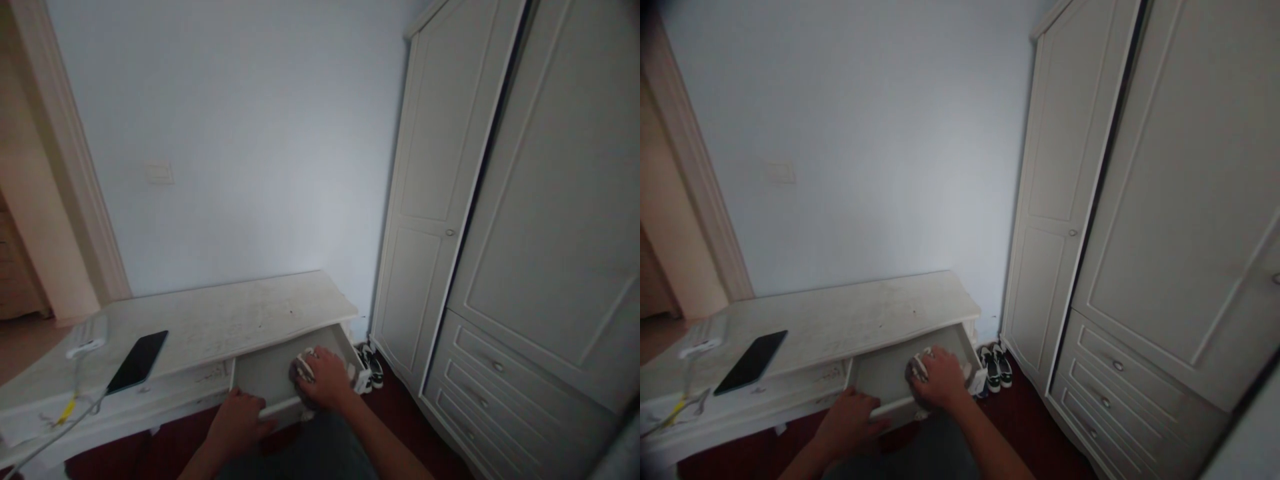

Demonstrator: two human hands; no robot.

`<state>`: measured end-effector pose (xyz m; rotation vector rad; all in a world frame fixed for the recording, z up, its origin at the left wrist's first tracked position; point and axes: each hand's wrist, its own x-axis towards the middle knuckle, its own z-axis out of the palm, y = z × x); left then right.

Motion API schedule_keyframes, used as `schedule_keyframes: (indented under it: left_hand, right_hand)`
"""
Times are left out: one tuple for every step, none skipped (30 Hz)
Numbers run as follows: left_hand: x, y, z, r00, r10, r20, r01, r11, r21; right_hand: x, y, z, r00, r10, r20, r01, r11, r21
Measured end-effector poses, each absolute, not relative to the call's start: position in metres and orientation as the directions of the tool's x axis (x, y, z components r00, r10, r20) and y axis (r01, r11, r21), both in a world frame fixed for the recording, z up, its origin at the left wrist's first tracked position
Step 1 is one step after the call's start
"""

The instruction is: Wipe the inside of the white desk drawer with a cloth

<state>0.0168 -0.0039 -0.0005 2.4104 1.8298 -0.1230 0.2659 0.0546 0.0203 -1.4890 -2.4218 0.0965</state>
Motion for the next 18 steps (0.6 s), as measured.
schedule_keyframes:
  left_hand:
    - [0.017, -0.004, 0.000, 0.269, 0.954, -0.131, 0.963, -0.266, 0.038]
    - [0.017, -0.004, 0.001, 0.271, 0.953, -0.134, 0.962, -0.269, 0.036]
    - [0.017, -0.004, 0.002, 0.278, 0.951, -0.137, 0.961, -0.276, 0.035]
    - [0.017, -0.004, 0.002, 0.289, 0.947, -0.139, 0.957, -0.287, 0.036]
    - [0.017, -0.004, 0.002, 0.302, 0.943, -0.141, 0.953, -0.300, 0.038]
    - [0.017, -0.003, 0.002, 0.314, 0.939, -0.140, 0.949, -0.311, 0.039]
    - [0.016, -0.003, 0.002, 0.322, 0.936, -0.139, 0.947, -0.320, 0.040]
    - [0.016, -0.003, 0.001, 0.325, 0.936, -0.137, 0.946, -0.323, 0.040]
    - [0.015, -0.003, 0.001, 0.324, 0.937, -0.135, 0.946, -0.321, 0.038]
    - [0.015, -0.003, 0.000, 0.315, 0.939, -0.134, 0.949, -0.313, 0.036]
    - [0.015, -0.003, -0.001, 0.303, 0.944, -0.132, 0.953, -0.301, 0.036]
    - [0.015, -0.003, -0.001, 0.289, 0.949, -0.128, 0.957, -0.286, 0.037]
    - [0.015, -0.004, -0.002, 0.274, 0.954, -0.121, 0.962, -0.271, 0.041]
    - [0.015, -0.004, -0.002, 0.259, 0.959, -0.115, 0.966, -0.256, 0.046]
    - [0.015, -0.005, -0.003, 0.248, 0.963, -0.108, 0.968, -0.244, 0.051]
    - [0.015, -0.005, -0.004, 0.244, 0.964, -0.105, 0.969, -0.239, 0.056]
    - [0.014, -0.005, -0.005, 0.244, 0.964, -0.105, 0.969, -0.239, 0.060]
    - [0.014, -0.005, -0.006, 0.245, 0.963, -0.107, 0.969, -0.240, 0.061]
  right_hand:
    - [0.249, 0.050, 0.018, -0.444, 0.863, 0.242, 0.841, 0.494, -0.220]
    - [0.233, 0.045, 0.016, -0.466, 0.846, 0.258, 0.821, 0.523, -0.230]
    - [0.217, 0.042, 0.014, -0.491, 0.830, 0.263, 0.801, 0.549, -0.237]
    - [0.204, 0.039, 0.013, -0.512, 0.818, 0.262, 0.787, 0.569, -0.241]
    - [0.193, 0.037, 0.012, -0.526, 0.811, 0.257, 0.776, 0.581, -0.244]
    - [0.185, 0.036, 0.012, -0.535, 0.807, 0.251, 0.771, 0.588, -0.247]
    - [0.181, 0.035, 0.012, -0.537, 0.807, 0.245, 0.769, 0.588, -0.251]
    - [0.179, 0.035, 0.012, -0.534, 0.810, 0.242, 0.769, 0.585, -0.259]
    - [0.180, 0.035, 0.012, -0.526, 0.816, 0.240, 0.772, 0.577, -0.268]
    - [0.184, 0.036, 0.012, -0.517, 0.822, 0.238, 0.775, 0.567, -0.279]
    - [0.189, 0.036, 0.011, -0.506, 0.829, 0.239, 0.778, 0.558, -0.288]
    - [0.195, 0.037, 0.011, -0.496, 0.834, 0.243, 0.781, 0.550, -0.296]
    - [0.202, 0.038, 0.010, -0.486, 0.838, 0.247, 0.785, 0.543, -0.299]
    - [0.211, 0.040, 0.010, -0.477, 0.842, 0.250, 0.790, 0.536, -0.298]
    - [0.220, 0.041, 0.010, -0.468, 0.847, 0.250, 0.798, 0.527, -0.293]
    - [0.230, 0.044, 0.010, -0.457, 0.854, 0.247, 0.808, 0.515, -0.286]
    - [0.241, 0.047, 0.011, -0.443, 0.863, 0.242, 0.820, 0.499, -0.279]
    - [0.252, 0.050, 0.013, -0.424, 0.874, 0.236, 0.833, 0.479, -0.275]
